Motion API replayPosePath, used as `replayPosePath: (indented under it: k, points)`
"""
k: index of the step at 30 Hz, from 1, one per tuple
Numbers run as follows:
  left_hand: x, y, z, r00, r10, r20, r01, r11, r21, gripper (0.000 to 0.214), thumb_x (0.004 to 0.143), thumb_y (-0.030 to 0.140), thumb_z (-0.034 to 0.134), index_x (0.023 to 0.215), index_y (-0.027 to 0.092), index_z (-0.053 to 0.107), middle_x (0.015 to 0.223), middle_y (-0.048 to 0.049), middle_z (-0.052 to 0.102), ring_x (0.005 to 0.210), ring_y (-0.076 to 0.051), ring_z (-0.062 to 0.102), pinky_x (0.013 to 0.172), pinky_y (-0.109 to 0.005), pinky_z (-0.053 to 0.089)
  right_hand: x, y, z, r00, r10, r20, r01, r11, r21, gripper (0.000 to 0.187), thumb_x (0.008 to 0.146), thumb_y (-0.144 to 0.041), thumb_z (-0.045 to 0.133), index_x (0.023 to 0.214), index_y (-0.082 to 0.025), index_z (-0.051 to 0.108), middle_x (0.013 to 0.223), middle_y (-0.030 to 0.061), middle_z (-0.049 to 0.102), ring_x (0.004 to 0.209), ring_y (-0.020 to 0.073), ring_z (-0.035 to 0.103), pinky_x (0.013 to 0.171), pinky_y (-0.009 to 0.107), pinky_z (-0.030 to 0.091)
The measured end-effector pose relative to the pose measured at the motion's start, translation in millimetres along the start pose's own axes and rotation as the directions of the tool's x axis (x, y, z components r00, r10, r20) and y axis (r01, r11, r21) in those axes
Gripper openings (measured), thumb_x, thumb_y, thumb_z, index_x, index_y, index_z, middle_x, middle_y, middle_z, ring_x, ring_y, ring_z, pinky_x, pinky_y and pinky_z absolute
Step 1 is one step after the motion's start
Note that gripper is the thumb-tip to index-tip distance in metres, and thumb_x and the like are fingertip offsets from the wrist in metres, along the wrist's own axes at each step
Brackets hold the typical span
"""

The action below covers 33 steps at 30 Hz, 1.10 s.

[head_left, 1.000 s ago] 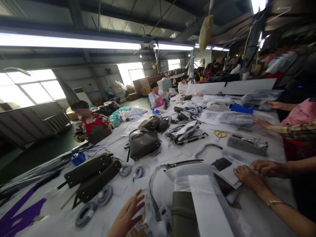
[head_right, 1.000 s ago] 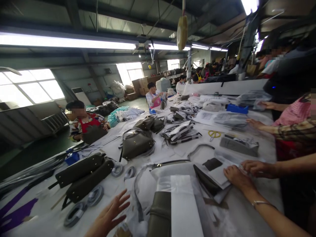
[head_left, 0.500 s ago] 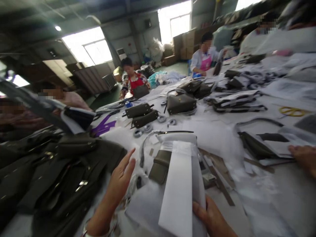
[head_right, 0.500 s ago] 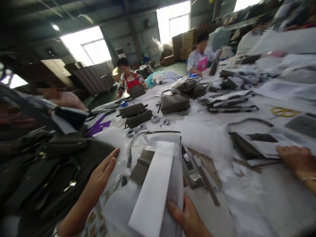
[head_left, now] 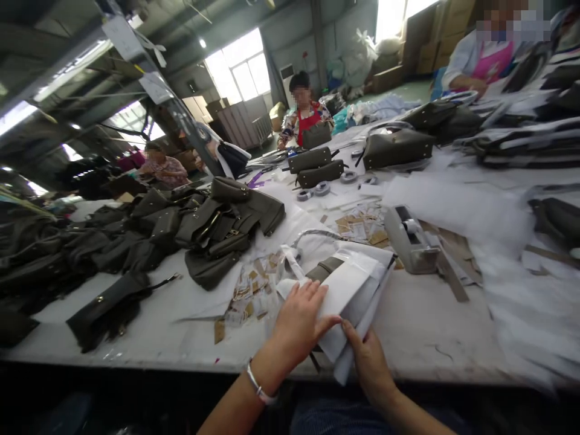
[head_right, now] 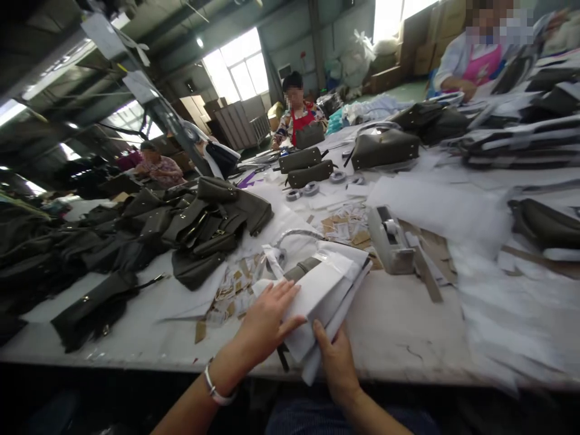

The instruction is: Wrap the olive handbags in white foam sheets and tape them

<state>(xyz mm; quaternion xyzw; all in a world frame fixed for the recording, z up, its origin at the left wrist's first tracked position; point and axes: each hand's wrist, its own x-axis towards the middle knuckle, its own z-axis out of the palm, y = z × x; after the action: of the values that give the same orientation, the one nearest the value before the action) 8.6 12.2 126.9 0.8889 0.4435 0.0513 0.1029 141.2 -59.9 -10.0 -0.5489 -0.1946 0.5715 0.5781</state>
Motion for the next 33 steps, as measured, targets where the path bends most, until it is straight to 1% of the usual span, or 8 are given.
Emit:
replayPosePath:
  k: [3, 6, 12, 15, 20, 24, 28, 33]
  points:
    - [-22, 16, 28.1, 0.998, -0.011, -0.057, 0.017, 0.994, 0.108, 0.062, 0.092, 0.052, 0.057, 0.139, 0.013, 0.050, 0.149, -0.0204, 0.046, 0.140, -0.034, 0.041, 0.116, -0.052, 0.036, -12, 15, 1, 1.000, -0.003, 0.013, 0.003, 1.000, 0.013, 0.064, 0.078, -0.060, 0.070, 0.121, -0.014, 0.060, 0.109, 0.0091, 0.074, 0.103, 0.0292, 0.068, 0.087, 0.036, 0.057]
    - [-35, 21, 59.4, 0.991, -0.011, -0.134, 0.033, 0.986, 0.165, 0.044, 0.097, 0.027, 0.051, 0.137, 0.010, 0.050, 0.151, -0.0214, 0.042, 0.144, -0.034, 0.034, 0.116, -0.051, 0.036, -17, 24, -1, 0.999, -0.036, 0.025, 0.036, 0.999, 0.004, 0.063, 0.081, -0.058, 0.067, 0.127, -0.017, 0.056, 0.116, 0.0081, 0.072, 0.109, 0.0282, 0.066, 0.095, 0.037, 0.054]
    - [-46, -3, 105.9, 0.984, -0.002, -0.178, 0.015, 0.997, 0.070, 0.044, 0.097, 0.013, 0.042, 0.141, 0.014, 0.047, 0.146, -0.0159, 0.051, 0.137, -0.025, 0.046, 0.114, -0.045, 0.041, -12, 26, -4, 0.995, -0.028, 0.092, 0.028, 1.000, 0.000, 0.060, 0.081, -0.053, 0.070, 0.128, -0.018, 0.057, 0.120, 0.0075, 0.070, 0.117, 0.0283, 0.062, 0.103, 0.041, 0.050]
    - [-46, -15, 103.3, 0.983, -0.020, -0.184, 0.023, 1.000, 0.013, 0.042, 0.097, 0.016, 0.043, 0.139, 0.018, 0.049, 0.144, -0.0124, 0.054, 0.136, -0.022, 0.048, 0.113, -0.042, 0.042, -9, 11, -8, 0.970, 0.096, 0.224, -0.088, 0.995, -0.044, 0.055, 0.081, -0.049, 0.071, 0.124, -0.017, 0.060, 0.117, 0.0097, 0.071, 0.115, 0.0298, 0.063, 0.099, 0.043, 0.053]
    - [-41, -14, 84.0, 0.991, -0.045, -0.130, 0.037, 0.998, -0.058, 0.040, 0.097, 0.038, 0.051, 0.131, 0.018, 0.057, 0.138, -0.0119, 0.059, 0.132, -0.023, 0.053, 0.110, -0.038, 0.044, -5, -20, -19, 0.827, 0.298, 0.477, -0.272, 0.954, -0.125, 0.049, 0.088, -0.051, 0.064, 0.120, -0.013, 0.064, 0.110, 0.0145, 0.073, 0.097, 0.0277, 0.070, 0.096, 0.047, 0.054]
    - [-43, 2, 88.3, 0.993, -0.083, -0.090, 0.080, 0.996, -0.035, 0.082, 0.080, 0.059, 0.068, 0.139, 0.006, 0.046, 0.146, -0.0259, 0.047, 0.139, -0.037, 0.041, 0.116, -0.052, 0.034, 0, -29, -24, 0.769, 0.353, 0.533, -0.322, 0.934, -0.154, 0.051, 0.089, -0.057, 0.061, 0.114, -0.013, 0.068, 0.112, 0.0140, 0.072, 0.105, 0.0246, 0.068, 0.100, 0.038, 0.051]
    - [-46, 12, 104.6, 0.987, -0.127, -0.094, 0.134, 0.988, 0.074, 0.090, 0.076, 0.042, 0.077, 0.145, 0.002, 0.035, 0.152, -0.0297, 0.036, 0.144, -0.041, 0.031, 0.116, -0.058, 0.029, 5, -29, -26, 0.747, 0.381, 0.545, -0.353, 0.922, -0.161, 0.052, 0.088, -0.060, 0.061, 0.112, -0.015, 0.068, 0.113, 0.0113, 0.071, 0.104, 0.0205, 0.067, 0.096, 0.031, 0.053]
    - [-42, -15, 107.2, 0.993, -0.069, -0.100, 0.074, 0.996, 0.050, 0.068, 0.083, 0.018, 0.063, 0.144, 0.007, 0.036, 0.153, -0.0250, 0.038, 0.145, -0.036, 0.031, 0.117, -0.055, 0.029, 10, -25, -33, 0.766, 0.378, 0.520, -0.243, 0.919, -0.311, 0.050, 0.074, -0.047, 0.081, 0.111, -0.017, 0.066, 0.097, 0.0043, 0.072, 0.086, 0.0156, 0.067, 0.078, 0.026, 0.055]
